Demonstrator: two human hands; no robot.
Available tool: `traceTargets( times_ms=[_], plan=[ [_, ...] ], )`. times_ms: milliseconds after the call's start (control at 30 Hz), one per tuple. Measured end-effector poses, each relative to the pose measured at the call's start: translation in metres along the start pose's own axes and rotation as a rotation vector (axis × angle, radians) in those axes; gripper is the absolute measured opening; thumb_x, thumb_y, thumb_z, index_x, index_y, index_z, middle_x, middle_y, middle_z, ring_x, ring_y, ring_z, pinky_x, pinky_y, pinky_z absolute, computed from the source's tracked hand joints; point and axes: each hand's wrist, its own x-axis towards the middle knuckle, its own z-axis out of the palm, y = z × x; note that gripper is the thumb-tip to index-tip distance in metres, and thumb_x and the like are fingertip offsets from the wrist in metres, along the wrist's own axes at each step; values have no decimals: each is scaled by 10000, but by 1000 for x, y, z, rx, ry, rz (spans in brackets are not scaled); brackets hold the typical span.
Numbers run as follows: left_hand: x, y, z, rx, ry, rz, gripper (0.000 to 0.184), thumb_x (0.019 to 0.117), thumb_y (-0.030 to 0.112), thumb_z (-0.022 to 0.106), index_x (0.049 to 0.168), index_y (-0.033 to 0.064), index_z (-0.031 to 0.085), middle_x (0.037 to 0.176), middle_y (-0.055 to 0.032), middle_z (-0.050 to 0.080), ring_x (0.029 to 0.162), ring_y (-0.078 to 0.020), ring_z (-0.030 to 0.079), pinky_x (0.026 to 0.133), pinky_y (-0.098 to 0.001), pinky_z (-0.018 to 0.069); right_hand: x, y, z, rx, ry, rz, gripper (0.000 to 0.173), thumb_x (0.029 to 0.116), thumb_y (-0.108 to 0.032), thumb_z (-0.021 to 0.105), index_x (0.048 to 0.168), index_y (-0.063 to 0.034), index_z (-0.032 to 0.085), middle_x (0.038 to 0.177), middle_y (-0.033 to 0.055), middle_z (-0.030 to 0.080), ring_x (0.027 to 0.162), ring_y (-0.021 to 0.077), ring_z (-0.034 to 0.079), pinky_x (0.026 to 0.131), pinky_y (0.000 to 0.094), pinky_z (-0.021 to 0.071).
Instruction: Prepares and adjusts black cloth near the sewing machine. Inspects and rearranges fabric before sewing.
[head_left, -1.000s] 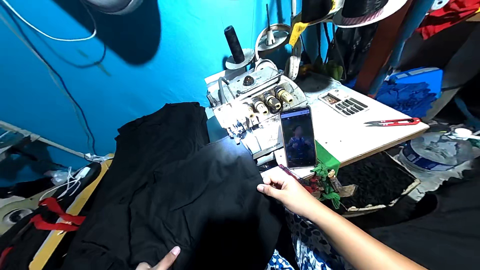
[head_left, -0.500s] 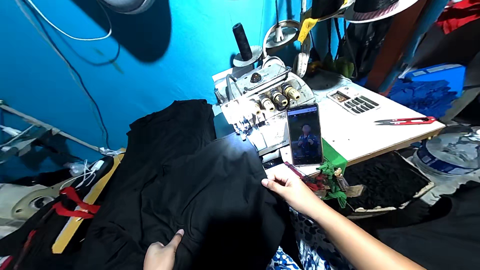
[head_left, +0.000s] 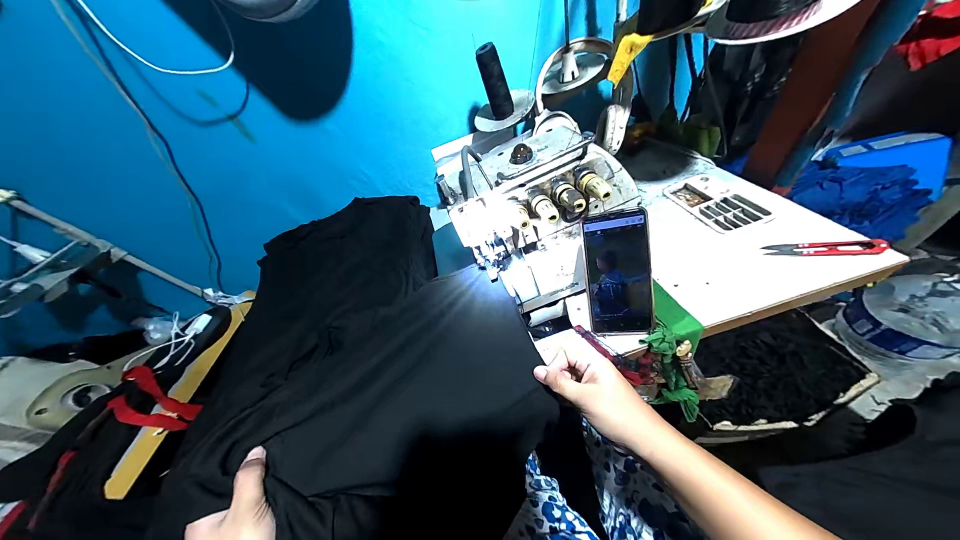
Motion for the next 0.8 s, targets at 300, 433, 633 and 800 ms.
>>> traceTargets(
  times_ms=[300,433,633,800],
  plan=[
    [-3,-3,6,-107,36,54,372,964,28,618,1243,-186,500,1124,-129,644,1033,33,625,949,-165,509,-5,-2,2,104,-22,77,67,965,-146,704,1006,-94,690,795,-3,685,678,55,615,645,205,502],
    [14,0,8,-54,-3,140,424,964,48,632,1283,-193,490,1203,-175,635,1119,7,607,1003,-176,482,5,-6,4,27,0,31,65,967,-154,707,964,-89,697,788,5,687,692,74,636,681,229,540],
    [85,12,0,425,-374,11,591,965,435,674,1244,-78,582,1143,-213,651,1066,-241,635,962,-486,505,29,-20,10,-235,16,-69,126,1021,-222,648,1000,-100,667,712,-25,624,601,57,564,586,243,488],
    [55,68,-28,400,-401,100,518,1022,163,574,1371,-190,425,1269,-291,557,1128,-213,595,1030,-329,468,3,9,8,-176,-222,-5,259,981,-257,681,1149,-65,630,886,-15,699,789,41,658,773,262,553]
  ],
)
